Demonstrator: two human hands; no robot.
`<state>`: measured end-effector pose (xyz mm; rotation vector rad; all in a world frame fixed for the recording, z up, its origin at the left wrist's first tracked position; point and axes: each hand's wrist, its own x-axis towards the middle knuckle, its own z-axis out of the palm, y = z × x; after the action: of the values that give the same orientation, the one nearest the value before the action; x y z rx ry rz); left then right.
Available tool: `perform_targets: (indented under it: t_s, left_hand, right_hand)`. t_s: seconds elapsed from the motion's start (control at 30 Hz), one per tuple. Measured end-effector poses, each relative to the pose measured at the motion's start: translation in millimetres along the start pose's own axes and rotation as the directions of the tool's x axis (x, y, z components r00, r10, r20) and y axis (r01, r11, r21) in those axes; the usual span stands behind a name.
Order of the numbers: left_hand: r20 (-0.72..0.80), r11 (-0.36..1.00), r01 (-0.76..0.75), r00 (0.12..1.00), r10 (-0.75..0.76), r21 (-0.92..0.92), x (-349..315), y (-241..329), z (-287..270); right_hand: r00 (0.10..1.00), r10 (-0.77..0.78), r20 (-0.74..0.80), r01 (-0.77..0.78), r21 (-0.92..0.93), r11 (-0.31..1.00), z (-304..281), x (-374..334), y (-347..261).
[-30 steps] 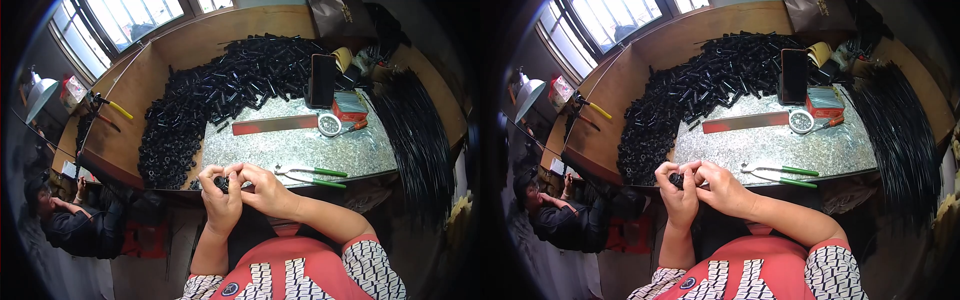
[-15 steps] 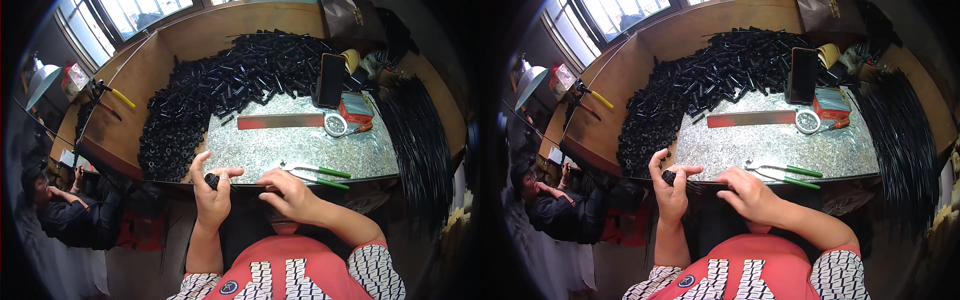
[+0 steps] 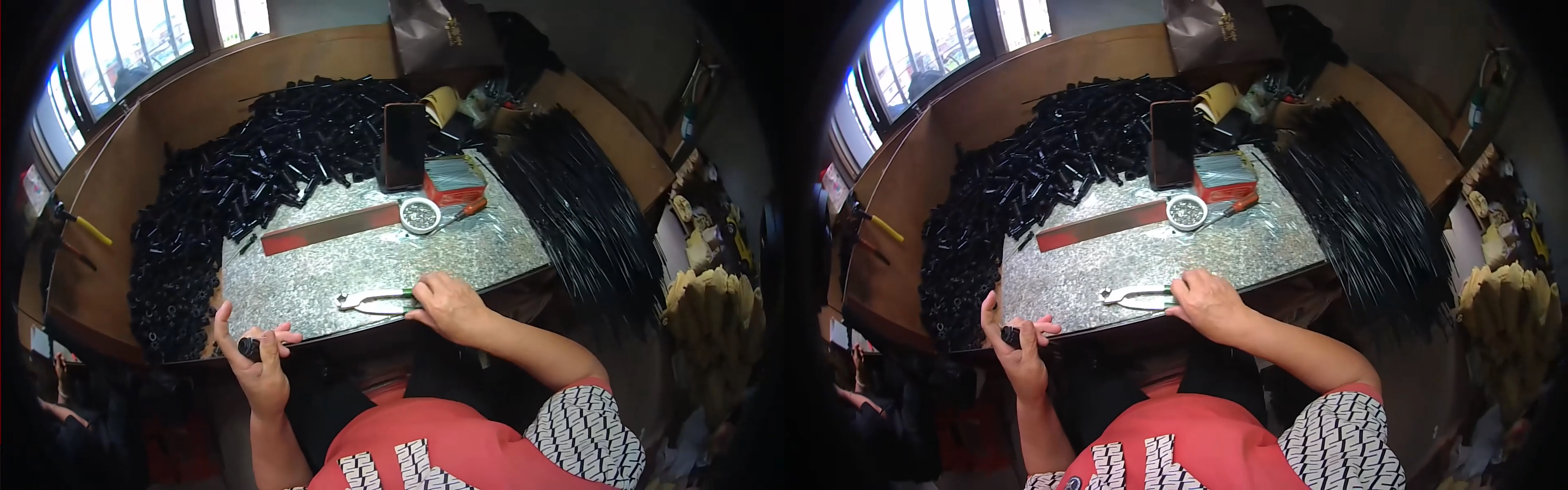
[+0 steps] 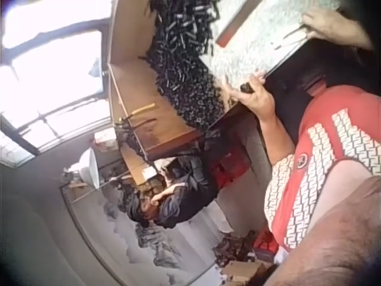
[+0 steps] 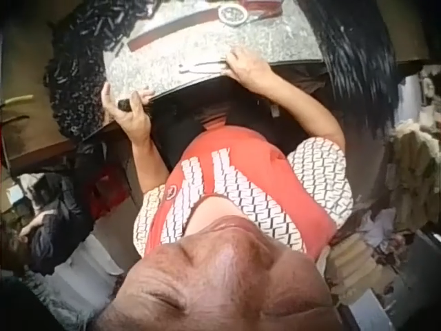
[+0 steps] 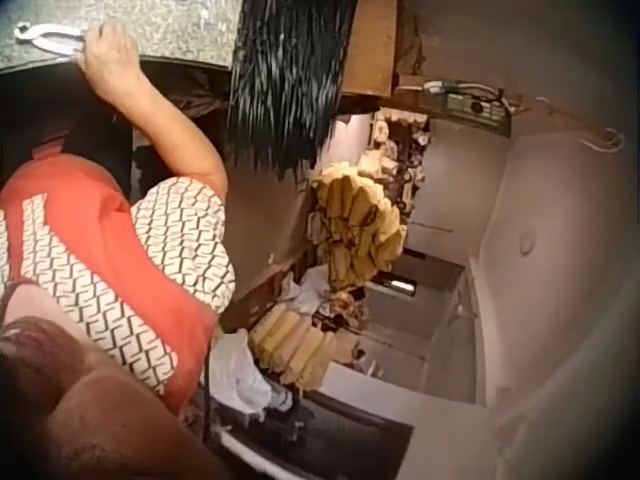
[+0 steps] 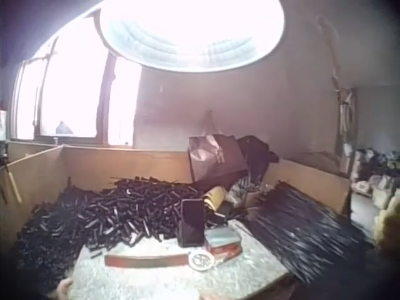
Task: Manually assembling bundles of black cables into plastic connectors and securing them using pliers.
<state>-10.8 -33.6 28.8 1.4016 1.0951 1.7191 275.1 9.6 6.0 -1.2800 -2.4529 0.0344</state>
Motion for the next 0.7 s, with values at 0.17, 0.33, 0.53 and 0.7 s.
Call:
perform_targets:
  t_s: [0.17,0.33,0.53,0.7]
  left_hand:
    - [-0.019,0.993,-0.023,1.000,0.025,0.112,2,1,-1]
    - [-0.035,0.997,-0.057,0.998,0.059,0.047,1,0,-7]
    - [0.048,0.995,0.033,0.998,-0.029,-0.094,-16,-2,-2]
    - [0.177,0.969,-0.097,0.983,0.056,0.227,-21,-29,5]
  right_hand:
    - [0.994,-0.107,0.027,0.109,-0.078,0.991,9,-3,7]
    - [0.994,-0.100,-0.037,0.100,-0.003,0.995,-2,10,4]
    - [0.990,0.134,0.054,-0.135,0.682,0.719,-30,23,-27]
    - [0.997,0.004,0.075,-0.037,0.443,0.896,-54,25,-33]
